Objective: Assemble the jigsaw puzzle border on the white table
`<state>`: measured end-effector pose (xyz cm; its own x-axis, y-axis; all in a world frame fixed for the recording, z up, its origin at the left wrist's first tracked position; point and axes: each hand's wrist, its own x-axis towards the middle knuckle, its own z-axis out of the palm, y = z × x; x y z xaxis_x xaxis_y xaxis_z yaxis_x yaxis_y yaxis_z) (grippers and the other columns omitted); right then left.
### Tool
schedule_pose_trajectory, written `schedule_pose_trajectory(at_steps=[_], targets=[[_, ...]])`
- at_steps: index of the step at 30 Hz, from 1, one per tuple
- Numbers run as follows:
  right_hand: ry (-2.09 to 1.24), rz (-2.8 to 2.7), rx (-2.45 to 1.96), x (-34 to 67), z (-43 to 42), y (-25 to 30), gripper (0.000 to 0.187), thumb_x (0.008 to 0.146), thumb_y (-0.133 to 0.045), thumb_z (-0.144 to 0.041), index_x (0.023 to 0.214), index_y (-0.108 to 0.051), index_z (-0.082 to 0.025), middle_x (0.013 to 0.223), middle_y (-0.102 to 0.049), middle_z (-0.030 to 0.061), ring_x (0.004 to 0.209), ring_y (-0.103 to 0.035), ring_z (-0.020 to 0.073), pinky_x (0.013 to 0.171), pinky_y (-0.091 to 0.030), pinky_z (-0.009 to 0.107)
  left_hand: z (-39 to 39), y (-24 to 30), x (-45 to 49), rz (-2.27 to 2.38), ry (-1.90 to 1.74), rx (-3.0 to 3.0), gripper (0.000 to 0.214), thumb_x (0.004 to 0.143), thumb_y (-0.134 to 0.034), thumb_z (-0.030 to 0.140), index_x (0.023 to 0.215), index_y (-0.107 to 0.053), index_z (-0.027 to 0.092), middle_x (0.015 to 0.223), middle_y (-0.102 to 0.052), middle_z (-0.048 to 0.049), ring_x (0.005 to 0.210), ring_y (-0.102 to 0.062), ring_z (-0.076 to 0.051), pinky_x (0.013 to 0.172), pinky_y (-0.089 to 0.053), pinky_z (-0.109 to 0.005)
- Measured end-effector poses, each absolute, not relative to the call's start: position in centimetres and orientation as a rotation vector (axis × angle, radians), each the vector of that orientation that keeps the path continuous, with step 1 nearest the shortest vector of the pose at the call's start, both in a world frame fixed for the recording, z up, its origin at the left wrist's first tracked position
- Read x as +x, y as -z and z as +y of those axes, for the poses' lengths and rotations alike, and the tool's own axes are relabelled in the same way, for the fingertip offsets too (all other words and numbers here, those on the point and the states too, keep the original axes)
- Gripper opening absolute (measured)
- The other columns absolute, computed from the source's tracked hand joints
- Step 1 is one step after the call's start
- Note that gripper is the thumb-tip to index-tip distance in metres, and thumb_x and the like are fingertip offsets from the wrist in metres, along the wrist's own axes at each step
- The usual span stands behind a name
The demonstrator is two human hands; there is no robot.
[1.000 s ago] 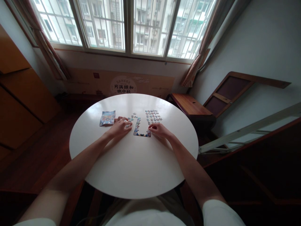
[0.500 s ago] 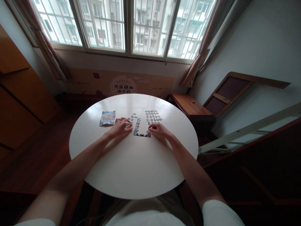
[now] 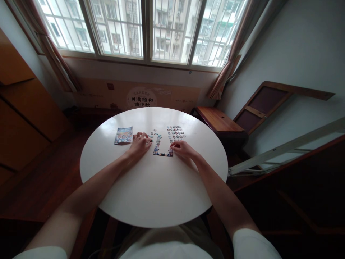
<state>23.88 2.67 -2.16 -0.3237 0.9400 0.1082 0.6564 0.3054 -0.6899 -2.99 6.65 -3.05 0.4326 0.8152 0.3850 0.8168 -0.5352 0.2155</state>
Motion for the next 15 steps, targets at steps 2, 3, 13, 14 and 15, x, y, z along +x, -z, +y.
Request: schedule_pose_trajectory(at_steps=[2, 3, 13, 14, 15], targets=[[-0.749, -2.077, -1.413, 23.94, 2.75, 2.29, 0.029, 0.081, -0.056, -0.036, 0.089, -0.071, -0.012, 0.072, -0.064, 0.0043, 0.061, -0.052, 0.0115, 0.060, -0.037, 0.023, 6.59, 3.09, -2.96, -1.499, 0.716, -2.668, 0.025, 0.088, -0.052, 0.033, 0.099, -0.074, 0.027, 0.109, -0.061, -0.0086, 0.109, -0.042, -0.030, 0.089, -0.032, -0.047], [-0.749, -2.076, -1.413, 23.96, 2.79, 2.35, 0.029, 0.081, -0.057, -0.036, 0.089, -0.071, -0.012, 0.072, -0.064, 0.0042, 0.062, -0.052, 0.0115, 0.060, -0.037, 0.023, 6.52, 3.09, -2.94, -1.497, 0.717, -2.671, 0.025, 0.088, -0.052, 0.033, 0.098, -0.074, 0.027, 0.110, -0.061, -0.0085, 0.109, -0.042, -0.030, 0.089, -0.032, -0.047], [-0.744, -2.077, -1.418, 23.85, 2.54, 1.91, 0.028, 0.080, -0.057, -0.034, 0.088, -0.072, -0.012, 0.071, -0.064, 0.0042, 0.061, -0.050, 0.0113, 0.058, -0.037, 0.023, 6.27, 3.03, -2.76, -1.548, 0.741, -2.731, 0.024, 0.088, -0.052, 0.033, 0.097, -0.074, 0.029, 0.114, -0.059, -0.0082, 0.111, -0.041, -0.031, 0.088, -0.032, -0.047], [-0.745, -2.078, -1.416, 23.86, 2.56, 1.92, 0.028, 0.080, -0.057, -0.035, 0.089, -0.072, -0.012, 0.071, -0.064, 0.0041, 0.061, -0.050, 0.0113, 0.058, -0.037, 0.023, 6.25, 3.00, -2.76, -1.551, 0.751, -2.740, 0.023, 0.088, -0.053, 0.033, 0.096, -0.074, 0.028, 0.114, -0.058, -0.0081, 0.111, -0.041, -0.031, 0.088, -0.032, -0.047], [-0.746, -2.079, -1.413, 23.88, 2.60, 1.97, 0.028, 0.080, -0.057, -0.035, 0.089, -0.072, -0.012, 0.071, -0.064, 0.0041, 0.061, -0.050, 0.0113, 0.058, -0.037, 0.023, 6.22, 2.96, -2.76, -1.558, 0.759, -2.745, 0.023, 0.087, -0.053, 0.033, 0.095, -0.074, 0.028, 0.114, -0.058, -0.0081, 0.111, -0.041, -0.031, 0.089, -0.032, -0.046]])
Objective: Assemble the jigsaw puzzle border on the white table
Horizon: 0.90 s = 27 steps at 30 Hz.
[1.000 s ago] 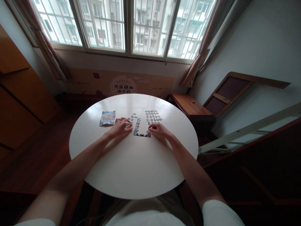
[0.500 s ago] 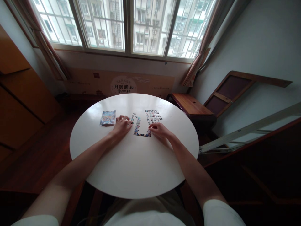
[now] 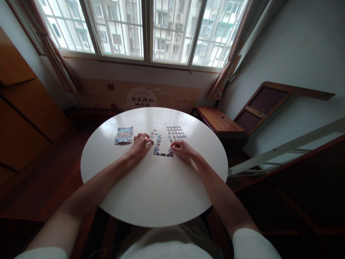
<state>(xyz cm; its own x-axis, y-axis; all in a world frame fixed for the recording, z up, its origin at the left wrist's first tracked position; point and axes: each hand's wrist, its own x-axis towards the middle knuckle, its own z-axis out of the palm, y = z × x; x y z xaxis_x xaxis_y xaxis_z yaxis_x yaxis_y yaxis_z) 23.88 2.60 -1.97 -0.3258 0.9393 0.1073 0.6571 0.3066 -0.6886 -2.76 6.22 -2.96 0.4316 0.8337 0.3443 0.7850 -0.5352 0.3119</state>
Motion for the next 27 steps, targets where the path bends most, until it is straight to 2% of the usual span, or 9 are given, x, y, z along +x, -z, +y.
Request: schedule_pose_trajectory(at_steps=[5, 12, 20, 27], targets=[[-0.748, -2.082, -1.399, 24.00, 2.92, 2.45, 0.029, 0.080, -0.057, -0.035, 0.090, -0.072, -0.012, 0.073, -0.065, 0.0046, 0.061, -0.051, 0.0113, 0.059, -0.037, 0.023, 6.16, 3.02, -2.57, 1.513, -0.714, 2.527, 0.023, 0.086, -0.055, 0.038, 0.096, -0.071, 0.025, 0.117, -0.055, -0.0094, 0.111, -0.041, -0.030, 0.088, -0.032, -0.046], [-0.735, -2.077, -1.402, 24.08, 2.95, 2.61, 0.029, 0.080, -0.057, -0.036, 0.088, -0.071, -0.012, 0.071, -0.063, 0.0034, 0.060, -0.049, 0.0106, 0.059, -0.036, 0.023, 6.56, 3.54, -2.56, 1.458, -0.749, 2.521, 0.018, 0.085, -0.056, 0.035, 0.093, -0.069, 0.025, 0.118, -0.052, -0.0081, 0.113, -0.040, -0.029, 0.094, -0.028, -0.046], [-0.746, -2.088, -1.401, 24.05, 2.84, 2.29, 0.029, 0.080, -0.057, -0.036, 0.089, -0.071, -0.012, 0.071, -0.063, 0.0034, 0.060, -0.048, 0.0107, 0.058, -0.036, 0.023, 6.80, 3.53, -2.54, 1.458, -0.685, 2.479, 0.017, 0.083, -0.058, 0.036, 0.089, -0.067, 0.023, 0.120, -0.048, -0.0081, 0.114, -0.040, -0.029, 0.094, -0.030, -0.046], [-0.756, -2.086, -1.400, 24.16, 2.95, 2.45, 0.031, 0.081, -0.057, -0.039, 0.090, -0.071, -0.013, 0.071, -0.062, 0.0037, 0.060, -0.048, 0.0108, 0.058, -0.035, 0.023, 6.98, 3.87, -2.63, 1.438, -0.694, 2.481, 0.019, 0.084, -0.057, 0.035, 0.097, -0.066, 0.025, 0.122, -0.046, -0.0080, 0.115, -0.039, -0.030, 0.094, -0.031, -0.047]])
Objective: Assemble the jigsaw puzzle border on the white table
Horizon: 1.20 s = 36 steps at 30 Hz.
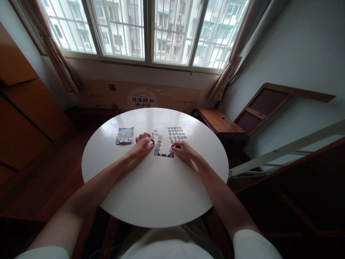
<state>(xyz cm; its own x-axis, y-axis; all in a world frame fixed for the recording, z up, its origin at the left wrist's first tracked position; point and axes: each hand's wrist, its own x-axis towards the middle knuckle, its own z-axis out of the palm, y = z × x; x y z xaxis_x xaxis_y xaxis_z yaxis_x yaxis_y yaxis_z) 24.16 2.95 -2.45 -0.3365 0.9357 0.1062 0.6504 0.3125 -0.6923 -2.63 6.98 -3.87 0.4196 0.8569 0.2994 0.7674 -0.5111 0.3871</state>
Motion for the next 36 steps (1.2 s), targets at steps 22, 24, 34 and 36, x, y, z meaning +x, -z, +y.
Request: schedule_pose_trajectory(at_steps=[22, 24, 34, 36], targets=[[-0.760, -2.095, -1.400, 24.1, 2.8, 2.3, 0.031, 0.082, -0.056, -0.038, 0.090, -0.071, -0.013, 0.071, -0.063, 0.0037, 0.060, -0.049, 0.0106, 0.058, -0.036, 0.023, 6.9, 3.3, -2.5, 1.414, -0.690, 2.465, 0.018, 0.081, -0.058, 0.035, 0.094, -0.061, 0.023, 0.113, -0.057, -0.0080, 0.113, -0.043, -0.030, 0.092, -0.031, -0.045], [-0.763, -2.090, -1.401, 24.1, 2.8, 2.3, 0.031, 0.082, -0.056, -0.038, 0.090, -0.071, -0.013, 0.071, -0.063, 0.0035, 0.060, -0.049, 0.0107, 0.059, -0.036, 0.024, 6.8, 3.2, -2.4, 1.405, -0.706, 2.460, 0.015, 0.081, -0.057, 0.033, 0.091, -0.061, 0.022, 0.108, -0.063, -0.0066, 0.111, -0.046, -0.029, 0.092, -0.030, -0.045], [-0.666, -2.040, -1.338, 24.0, 3.1, 2.3, 0.027, 0.083, -0.057, -0.034, 0.091, -0.071, -0.012, 0.078, -0.066, 0.0070, 0.064, -0.055, 0.0131, 0.059, -0.045, 0.026, 6.3, 2.7, -2.3, 1.291, -0.870, 2.545, 0.011, 0.084, -0.055, 0.027, 0.088, -0.064, 0.023, 0.086, -0.071, -0.0006, 0.091, -0.060, -0.021, 0.095, -0.024, -0.042], [-0.599, -1.991, -1.270, 23.6, 3.0, 2.1, 0.027, 0.085, -0.057, -0.035, 0.091, -0.070, -0.013, 0.080, -0.066, 0.0077, 0.064, -0.055, 0.0131, 0.060, -0.047, 0.027, 6.2, 2.5, -2.1, 1.267, -0.923, 2.562, 0.013, 0.087, -0.054, 0.028, 0.090, -0.065, 0.023, 0.089, -0.072, -0.0011, 0.093, -0.061, -0.021, 0.096, -0.024, -0.041]])
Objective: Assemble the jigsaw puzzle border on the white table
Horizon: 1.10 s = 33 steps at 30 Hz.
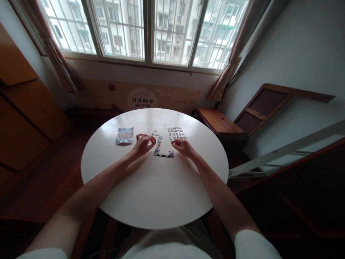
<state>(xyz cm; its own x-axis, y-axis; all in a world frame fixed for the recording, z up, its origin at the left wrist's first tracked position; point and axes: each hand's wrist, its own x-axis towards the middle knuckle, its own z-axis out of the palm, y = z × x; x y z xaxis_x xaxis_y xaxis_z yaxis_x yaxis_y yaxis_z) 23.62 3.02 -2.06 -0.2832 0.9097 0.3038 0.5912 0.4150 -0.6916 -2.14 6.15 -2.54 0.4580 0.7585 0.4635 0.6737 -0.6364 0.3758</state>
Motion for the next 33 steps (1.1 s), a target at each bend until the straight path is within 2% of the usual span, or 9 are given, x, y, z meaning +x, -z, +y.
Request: schedule_pose_trajectory(at_steps=[6, 12, 22, 25, 29, 33], targets=[[-0.558, -1.948, -1.027, 21.6, 2.3, 1.9, 0.031, 0.085, -0.060, -0.044, 0.094, -0.070, -0.017, 0.087, -0.060, 0.0067, 0.067, -0.058, 0.0122, 0.057, -0.051, 0.027, 5.2, 2.0, -1.2, 1.007, -1.027, 2.611, 0.017, 0.090, -0.055, 0.036, 0.093, -0.066, 0.022, 0.090, -0.073, -0.0005, 0.089, -0.064, -0.018, 0.097, -0.025, -0.039], [-0.586, -2.012, -0.909, 20.5, 1.8, 2.0, 0.024, 0.085, -0.061, -0.039, 0.082, -0.069, -0.017, 0.085, -0.062, 0.0057, 0.067, -0.060, 0.0122, 0.060, -0.052, 0.027, 4.8, 2.0, -0.8, 0.912, -1.097, 2.606, 0.023, 0.089, -0.058, 0.042, 0.086, -0.062, 0.020, 0.087, -0.071, -0.0008, 0.081, -0.063, -0.016, 0.096, -0.030, -0.036], [-0.609, -1.956, -0.997, 19.9, 1.5, 1.9, 0.016, 0.082, -0.064, -0.033, 0.086, -0.064, -0.017, 0.078, -0.066, 0.0034, 0.067, -0.060, 0.0125, 0.059, -0.050, 0.025, 4.3, 1.9, -0.6, 0.857, -1.089, 2.624, 0.032, 0.088, -0.056, 0.048, 0.076, -0.061, 0.019, 0.077, -0.068, -0.0012, 0.077, -0.059, -0.017, 0.089, -0.037, -0.034], [-0.635, -1.969, -0.981, 19.9, 1.5, 1.9, 0.016, 0.082, -0.064, -0.032, 0.086, -0.065, -0.017, 0.077, -0.065, 0.0033, 0.065, -0.059, 0.0122, 0.059, -0.050, 0.025, 4.2, 1.9, -0.5, 0.849, -1.093, 2.626, 0.032, 0.088, -0.056, 0.048, 0.077, -0.061, 0.019, 0.077, -0.068, -0.0018, 0.076, -0.059, -0.017, 0.084, -0.040, -0.033], [-0.636, -1.960, -0.975, 20.2, 1.7, 2.0, 0.019, 0.083, -0.061, -0.030, 0.095, -0.067, -0.017, 0.078, -0.064, 0.0034, 0.063, -0.058, 0.0114, 0.059, -0.051, 0.025, 4.3, 2.1, -0.5, 0.790, -1.092, 2.634, 0.027, 0.089, -0.057, 0.044, 0.085, -0.061, 0.018, 0.080, -0.068, -0.0018, 0.076, -0.061, -0.016, 0.083, -0.041, -0.032], [-0.543, -1.911, -1.073, 21.3, 2.5, 2.3, 0.016, 0.083, -0.059, -0.027, 0.089, -0.069, -0.017, 0.080, -0.065, 0.0047, 0.065, -0.059, 0.0125, 0.060, -0.051, 0.026, 4.6, 2.3, -0.7, 0.773, -1.059, 2.672, 0.022, 0.091, -0.055, 0.039, 0.094, -0.064, 0.018, 0.072, -0.066, 0.0005, 0.065, -0.060, -0.012, 0.076, -0.042, -0.029]])
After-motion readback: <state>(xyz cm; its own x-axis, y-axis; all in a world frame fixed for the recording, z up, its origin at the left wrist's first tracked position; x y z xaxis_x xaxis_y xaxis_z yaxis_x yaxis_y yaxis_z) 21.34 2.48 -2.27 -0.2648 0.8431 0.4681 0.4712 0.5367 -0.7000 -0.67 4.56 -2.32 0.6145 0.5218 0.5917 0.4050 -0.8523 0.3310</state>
